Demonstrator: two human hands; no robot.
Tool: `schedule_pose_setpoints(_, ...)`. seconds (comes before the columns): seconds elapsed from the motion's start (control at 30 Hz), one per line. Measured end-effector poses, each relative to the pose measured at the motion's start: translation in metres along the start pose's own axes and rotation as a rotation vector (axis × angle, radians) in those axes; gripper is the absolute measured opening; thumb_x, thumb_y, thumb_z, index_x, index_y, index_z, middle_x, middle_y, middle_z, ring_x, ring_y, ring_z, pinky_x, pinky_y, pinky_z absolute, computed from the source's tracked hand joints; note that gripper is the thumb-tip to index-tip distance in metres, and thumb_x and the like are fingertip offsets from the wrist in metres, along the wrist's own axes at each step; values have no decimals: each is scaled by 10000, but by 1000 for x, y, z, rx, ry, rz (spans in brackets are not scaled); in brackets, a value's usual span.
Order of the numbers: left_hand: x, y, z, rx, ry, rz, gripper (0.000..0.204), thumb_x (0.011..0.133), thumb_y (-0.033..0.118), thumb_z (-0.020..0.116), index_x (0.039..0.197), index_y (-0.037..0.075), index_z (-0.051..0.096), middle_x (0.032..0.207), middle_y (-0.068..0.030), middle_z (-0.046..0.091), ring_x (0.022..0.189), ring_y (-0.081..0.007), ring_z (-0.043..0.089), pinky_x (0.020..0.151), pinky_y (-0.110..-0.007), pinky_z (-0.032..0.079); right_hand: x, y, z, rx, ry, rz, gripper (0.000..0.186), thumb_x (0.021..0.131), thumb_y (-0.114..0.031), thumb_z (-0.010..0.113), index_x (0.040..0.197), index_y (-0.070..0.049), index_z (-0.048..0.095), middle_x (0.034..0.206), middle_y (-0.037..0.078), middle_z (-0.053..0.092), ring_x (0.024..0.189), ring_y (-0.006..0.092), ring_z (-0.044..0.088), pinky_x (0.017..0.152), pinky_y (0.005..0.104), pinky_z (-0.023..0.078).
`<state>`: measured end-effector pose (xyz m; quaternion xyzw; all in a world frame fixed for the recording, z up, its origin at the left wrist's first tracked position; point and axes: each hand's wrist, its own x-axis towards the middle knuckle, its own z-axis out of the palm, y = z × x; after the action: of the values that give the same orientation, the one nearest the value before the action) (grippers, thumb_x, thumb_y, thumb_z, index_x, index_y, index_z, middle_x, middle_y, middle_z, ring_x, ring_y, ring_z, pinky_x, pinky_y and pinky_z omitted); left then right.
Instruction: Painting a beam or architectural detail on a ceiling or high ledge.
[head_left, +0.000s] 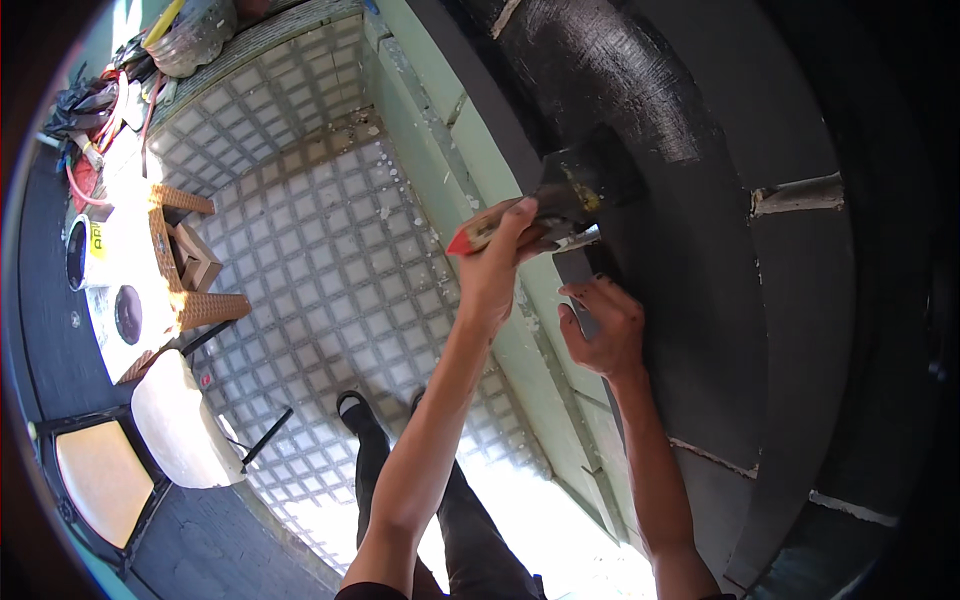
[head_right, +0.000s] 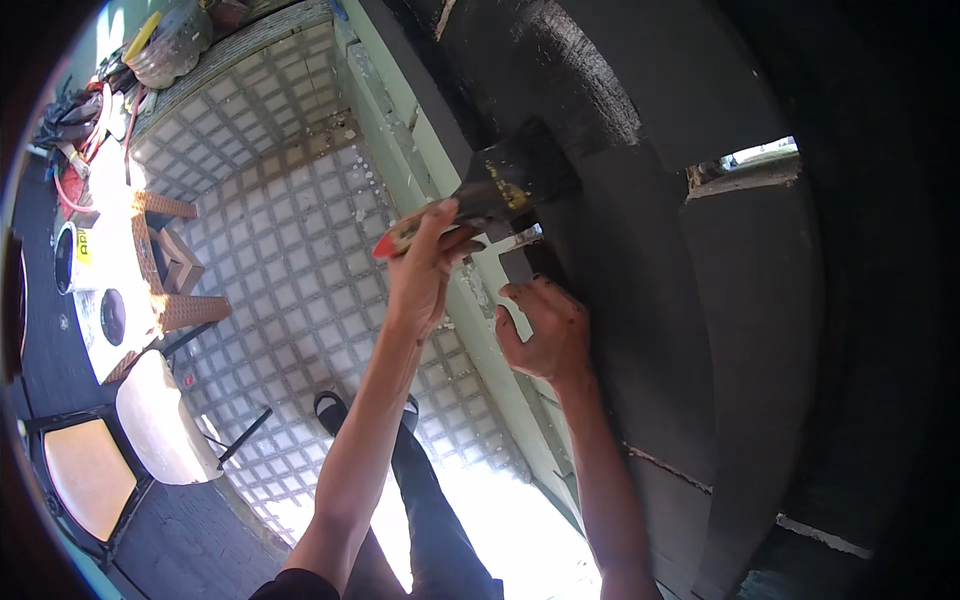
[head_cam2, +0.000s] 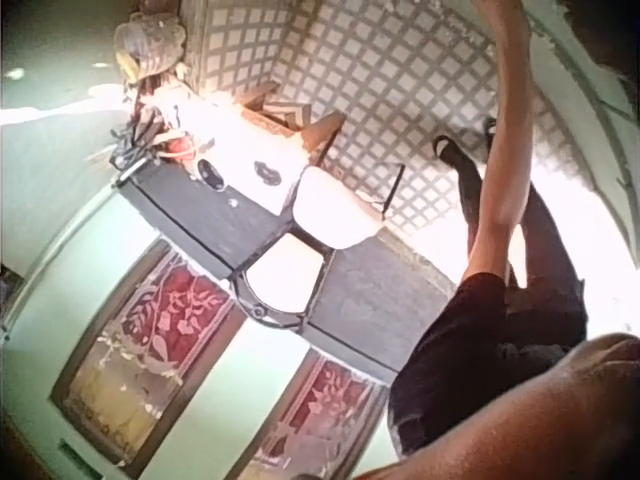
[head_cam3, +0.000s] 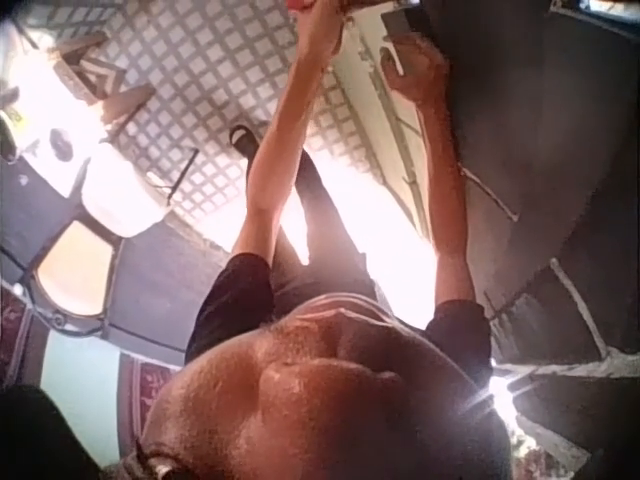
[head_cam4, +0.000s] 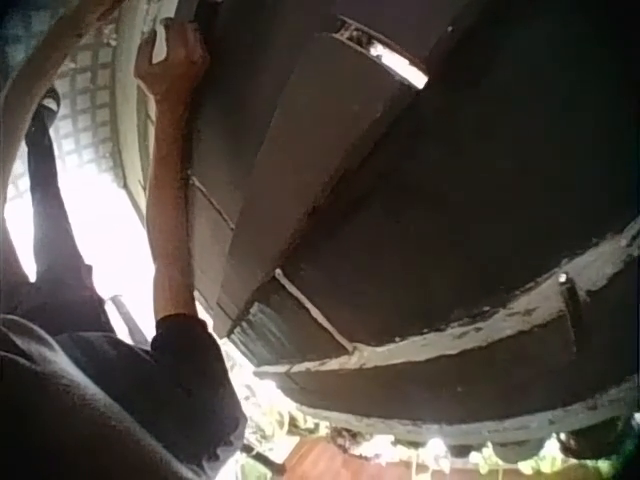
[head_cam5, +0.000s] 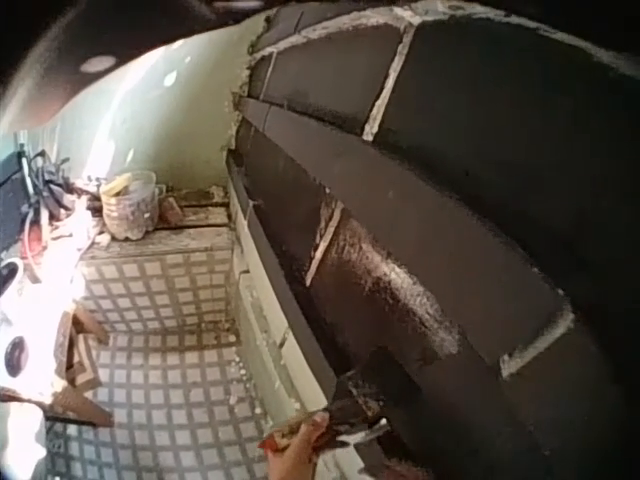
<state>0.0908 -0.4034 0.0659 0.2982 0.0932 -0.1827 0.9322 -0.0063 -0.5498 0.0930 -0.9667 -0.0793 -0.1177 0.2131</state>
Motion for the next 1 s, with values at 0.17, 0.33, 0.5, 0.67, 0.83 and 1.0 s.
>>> schedule_pose_setpoints(0.17,-11,15,38,-145,-112,56,228,960,170,670,1104,-6,646,1033,-133,710,906,-230,718,746,-339,593,0,-1,-1,36,19,12,176,757,-73,696,929,-36,706,825,125,668,752,314,646,687,371,530)
schedule_pose_setpoints(0.33,-11,-18,-7,73,52,56,374,944,247,697,1153,-63,674,985,-113,722,861,-170,708,732,-297,599,0,-1,2,30,46,-7,176,761,-83,694,931,-37,705,824,121,662,752,312,647,687,375,533)
schedule_pose_setpoints(0.5,-20,2,10,-15,11,59,214,962,170,675,1090,1,654,1035,-129,713,938,-223,717,756,-348,602,4,-6,-6,42,25,19,147,758,-93,695,894,-37,704,803,113,652,743,307,645,681,369,535)
schedule_pose_setpoints(0.67,-9,-18,-4,-26,1,79,294,954,198,688,1135,-31,654,1042,-136,714,917,-211,715,758,-332,603,2,-7,2,30,44,-4,104,756,-104,701,838,-42,692,794,103,649,736,294,645,663,371,532)
schedule_pose_setpoints(0.83,-25,-6,-7,16,1,98,351,955,224,692,1154,-63,658,1029,-136,720,904,-202,717,755,-330,610,-2,0,-2,36,9,39,94,756,-131,710,775,-50,665,770,93,638,729,288,643,656,381,525)
schedule_pose_setpoints(1.0,-10,-16,22,-111,-91,99,324,954,221,692,1122,-55,663,1007,-124,720,900,-205,712,804,-373,604,-1,-1,0,27,14,-2,114,751,-141,717,746,-46,654,755,99,629,715,293,632,640,391,514)
